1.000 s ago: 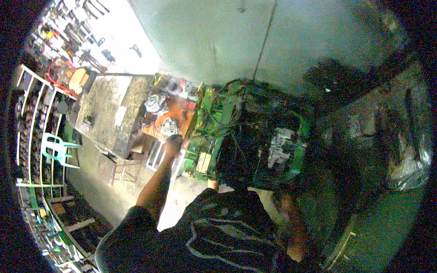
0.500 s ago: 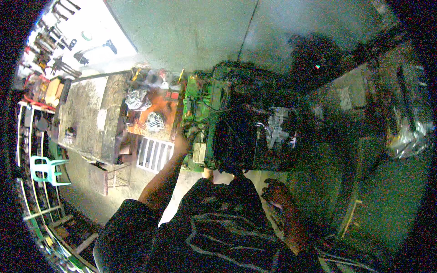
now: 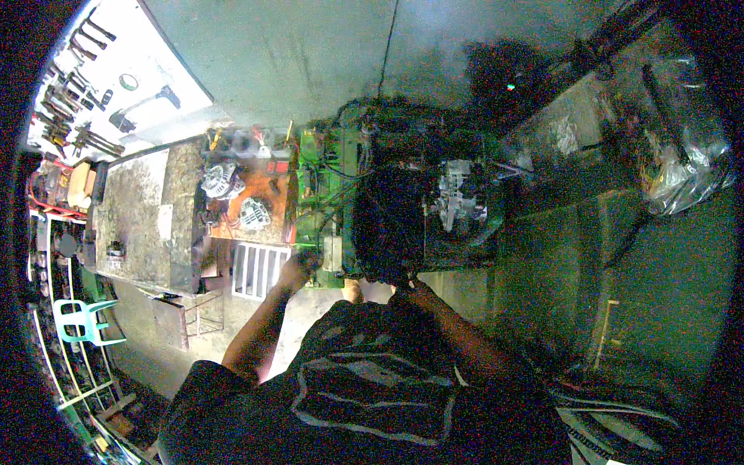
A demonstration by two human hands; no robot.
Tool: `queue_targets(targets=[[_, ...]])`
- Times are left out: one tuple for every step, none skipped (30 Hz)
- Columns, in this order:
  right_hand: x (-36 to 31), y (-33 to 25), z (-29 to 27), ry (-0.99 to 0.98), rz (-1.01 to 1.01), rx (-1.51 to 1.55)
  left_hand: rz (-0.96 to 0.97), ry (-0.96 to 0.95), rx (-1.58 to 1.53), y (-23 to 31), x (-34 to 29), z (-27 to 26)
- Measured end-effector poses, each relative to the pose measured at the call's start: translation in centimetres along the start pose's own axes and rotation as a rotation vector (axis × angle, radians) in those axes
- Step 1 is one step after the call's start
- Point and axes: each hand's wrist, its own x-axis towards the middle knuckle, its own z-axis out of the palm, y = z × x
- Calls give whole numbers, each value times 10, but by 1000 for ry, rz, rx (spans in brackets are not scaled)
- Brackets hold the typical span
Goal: The person selects washers from a tray, then uses a cordless impact driver to tighten a nut on an alternator. They then use pliers to adjust a component on the alternator and move it to a testing machine.
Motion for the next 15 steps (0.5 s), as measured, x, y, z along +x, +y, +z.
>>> queue_targets(targets=[[15, 6, 7, 15, 35, 58, -3, -15, 85, -5, -1, 1], [26, 13, 10, 35, -83, -91, 19, -36, 11, -11, -3, 4], [32, 18, 10, 53, -199, -240, 74, -19, -51, -17, -7, 7], [33, 22, 9, 99, -255, -360, 78, 1, -73, -21, -12, 11], [30, 23, 4, 156, -342, -311, 9, 11, -53, -25, -19, 14], [21, 22, -2, 238, -359, -236, -33, 37, 2, -27, -29, 18], [7, 19, -7, 298, -299, -180, 8, 89, 3, -25, -38, 21], [-8, 10, -18, 276, -96, -125, 23, 150, 24, -21, -50, 25], [-24, 0, -30, 240, -2, -22, 35, 204, 43, -15, -59, 29], [-41, -13, -39, 277, -114, 111, 49, 223, -12, -5, -68, 31], [-61, -25, -49, 326, -198, 239, 89, 260, -18, 6, -76, 35], [-80, -35, -67, 245, -195, 335, 114, 261, -40, 18, -80, 36], [-90, -50, -75, 285, -217, 273, 128, 260, -59, 32, -83, 38], [-100, -62, -81, 327, -311, 218, 85, 245, -58, 46, -81, 40], [-106, -75, -88, 375, -315, 143, 228, 241, -80, 59, -79, 42]])
